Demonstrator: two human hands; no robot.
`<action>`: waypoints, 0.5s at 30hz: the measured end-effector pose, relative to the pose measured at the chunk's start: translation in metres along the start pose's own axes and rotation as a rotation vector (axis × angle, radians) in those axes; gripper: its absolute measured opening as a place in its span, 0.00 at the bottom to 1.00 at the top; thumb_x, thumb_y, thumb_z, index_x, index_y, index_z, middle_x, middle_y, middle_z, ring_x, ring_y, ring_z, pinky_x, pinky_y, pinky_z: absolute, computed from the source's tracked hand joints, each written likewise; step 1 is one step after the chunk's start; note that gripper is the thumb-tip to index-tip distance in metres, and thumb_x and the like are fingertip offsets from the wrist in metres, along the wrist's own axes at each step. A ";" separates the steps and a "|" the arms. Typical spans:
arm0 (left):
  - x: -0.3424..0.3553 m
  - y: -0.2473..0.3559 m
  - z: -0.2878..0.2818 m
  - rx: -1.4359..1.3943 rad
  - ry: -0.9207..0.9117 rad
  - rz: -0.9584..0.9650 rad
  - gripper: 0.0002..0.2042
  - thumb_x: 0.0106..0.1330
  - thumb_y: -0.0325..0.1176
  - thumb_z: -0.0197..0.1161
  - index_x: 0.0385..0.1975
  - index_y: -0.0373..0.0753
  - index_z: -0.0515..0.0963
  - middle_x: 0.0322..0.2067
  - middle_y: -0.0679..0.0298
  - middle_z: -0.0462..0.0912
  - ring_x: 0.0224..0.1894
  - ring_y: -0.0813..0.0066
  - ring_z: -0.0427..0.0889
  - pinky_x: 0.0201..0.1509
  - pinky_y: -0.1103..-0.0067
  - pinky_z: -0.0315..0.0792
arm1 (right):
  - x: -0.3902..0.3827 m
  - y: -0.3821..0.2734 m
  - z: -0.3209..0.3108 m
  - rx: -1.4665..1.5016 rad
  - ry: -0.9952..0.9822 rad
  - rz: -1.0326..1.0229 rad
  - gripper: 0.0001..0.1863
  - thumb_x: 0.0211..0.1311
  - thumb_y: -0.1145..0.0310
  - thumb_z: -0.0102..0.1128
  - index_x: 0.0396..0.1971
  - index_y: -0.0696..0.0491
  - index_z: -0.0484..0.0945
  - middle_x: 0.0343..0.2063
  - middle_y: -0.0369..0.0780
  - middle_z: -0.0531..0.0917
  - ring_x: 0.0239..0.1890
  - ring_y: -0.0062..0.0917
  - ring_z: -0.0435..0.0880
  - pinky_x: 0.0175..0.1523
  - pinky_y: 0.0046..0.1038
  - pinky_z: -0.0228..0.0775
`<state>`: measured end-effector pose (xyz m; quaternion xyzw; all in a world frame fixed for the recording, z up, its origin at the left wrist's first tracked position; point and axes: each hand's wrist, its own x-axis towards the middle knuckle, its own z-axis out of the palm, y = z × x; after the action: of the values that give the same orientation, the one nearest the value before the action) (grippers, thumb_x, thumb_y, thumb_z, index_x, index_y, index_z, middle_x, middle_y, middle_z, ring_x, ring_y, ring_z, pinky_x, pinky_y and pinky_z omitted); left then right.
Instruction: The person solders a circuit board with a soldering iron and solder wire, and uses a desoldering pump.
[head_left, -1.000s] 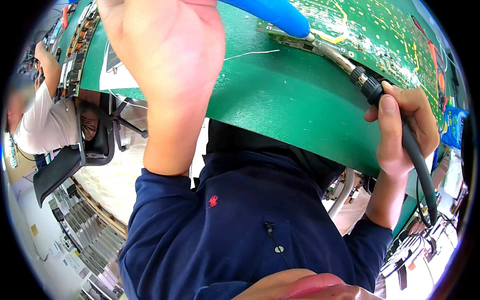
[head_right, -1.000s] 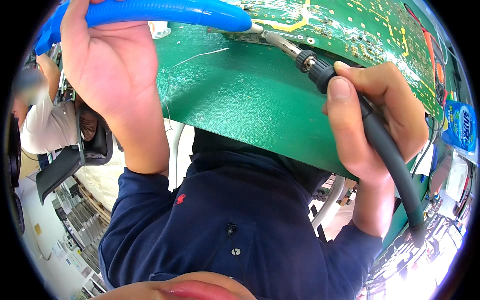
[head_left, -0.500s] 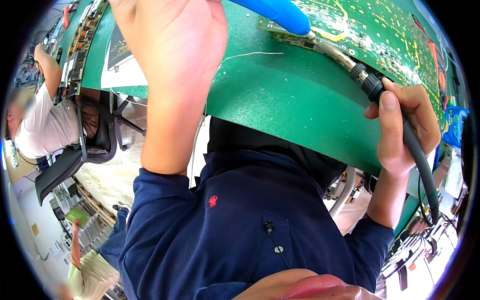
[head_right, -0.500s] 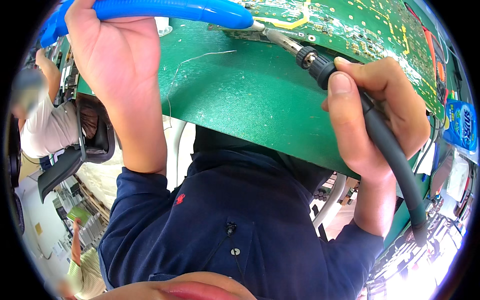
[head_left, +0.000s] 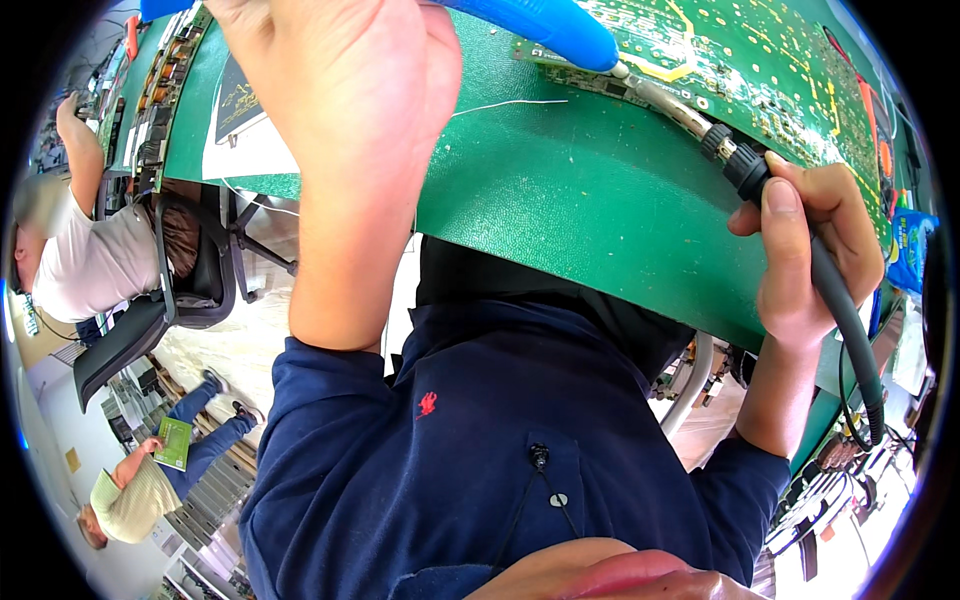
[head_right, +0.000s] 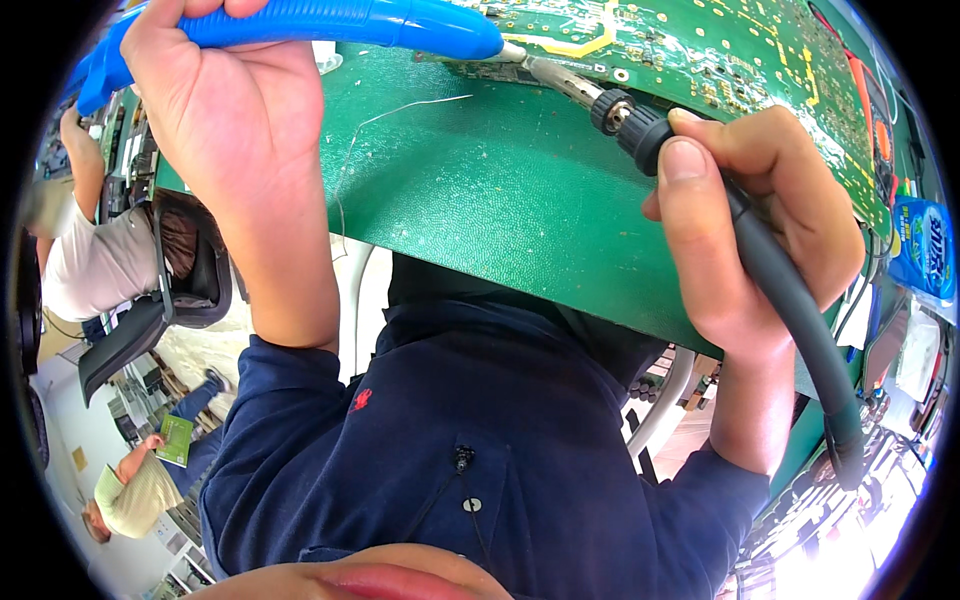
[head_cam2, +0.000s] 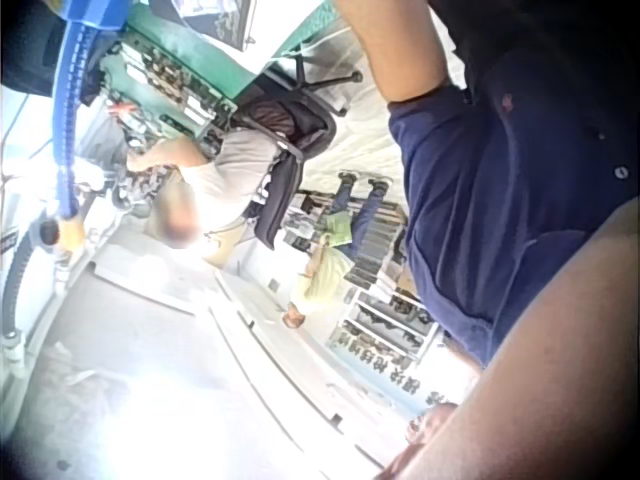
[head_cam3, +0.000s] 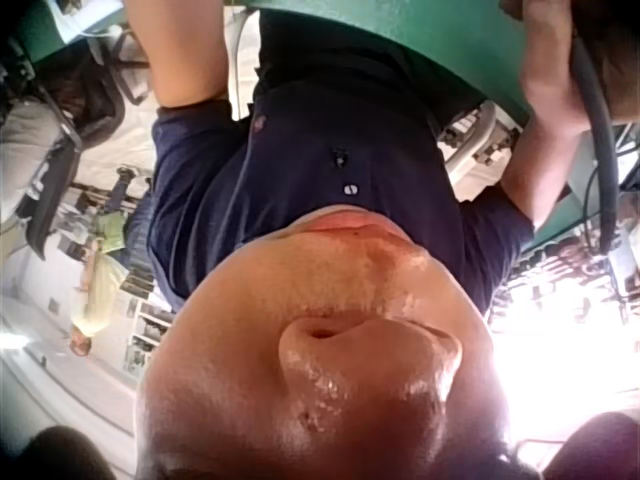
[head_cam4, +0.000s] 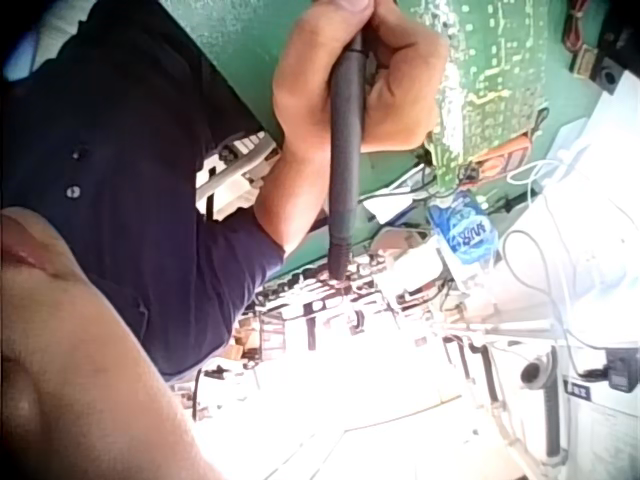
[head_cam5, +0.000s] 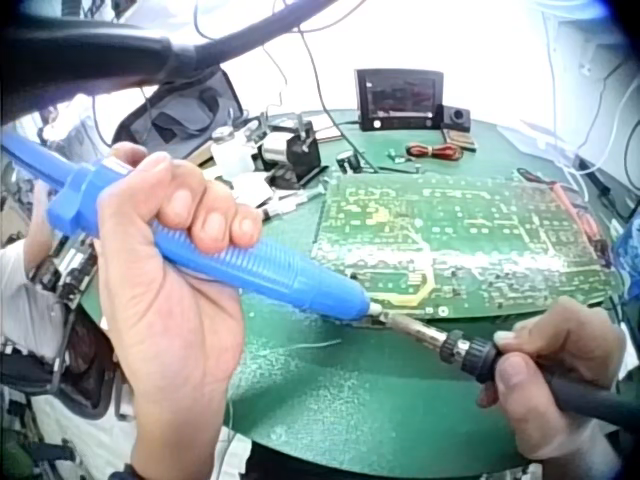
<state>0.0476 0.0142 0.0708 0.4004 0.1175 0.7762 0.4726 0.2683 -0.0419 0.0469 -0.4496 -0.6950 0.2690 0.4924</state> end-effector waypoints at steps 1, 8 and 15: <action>0.005 -0.005 -0.007 0.004 0.019 0.017 0.05 0.65 0.29 0.51 0.37 0.48 0.64 0.20 0.71 0.62 0.22 0.81 0.64 0.31 0.78 0.65 | 0.000 -0.001 0.000 0.009 -0.001 0.003 0.02 0.54 0.81 0.57 0.26 0.64 0.74 0.17 0.39 0.77 0.18 0.16 0.77 0.25 0.15 0.66; -0.005 0.007 0.011 0.004 0.027 -0.023 0.06 0.65 0.28 0.50 0.38 0.47 0.64 0.20 0.71 0.62 0.22 0.80 0.65 0.31 0.78 0.66 | 0.000 -0.002 -0.001 0.008 -0.018 0.036 0.02 0.55 0.81 0.55 0.27 0.65 0.74 0.18 0.39 0.77 0.18 0.17 0.77 0.25 0.15 0.67; -0.009 0.016 -0.002 0.096 0.035 0.023 0.06 0.69 0.34 0.48 0.41 0.41 0.65 0.25 0.64 0.69 0.29 0.73 0.71 0.41 0.72 0.69 | 0.002 0.003 0.000 0.091 0.008 -0.010 0.04 0.58 0.78 0.53 0.29 0.64 0.74 0.18 0.40 0.78 0.18 0.17 0.77 0.24 0.15 0.66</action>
<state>0.0380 -0.0013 0.0739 0.4102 0.1582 0.7819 0.4419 0.2691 -0.0389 0.0449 -0.4245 -0.6822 0.2960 0.5165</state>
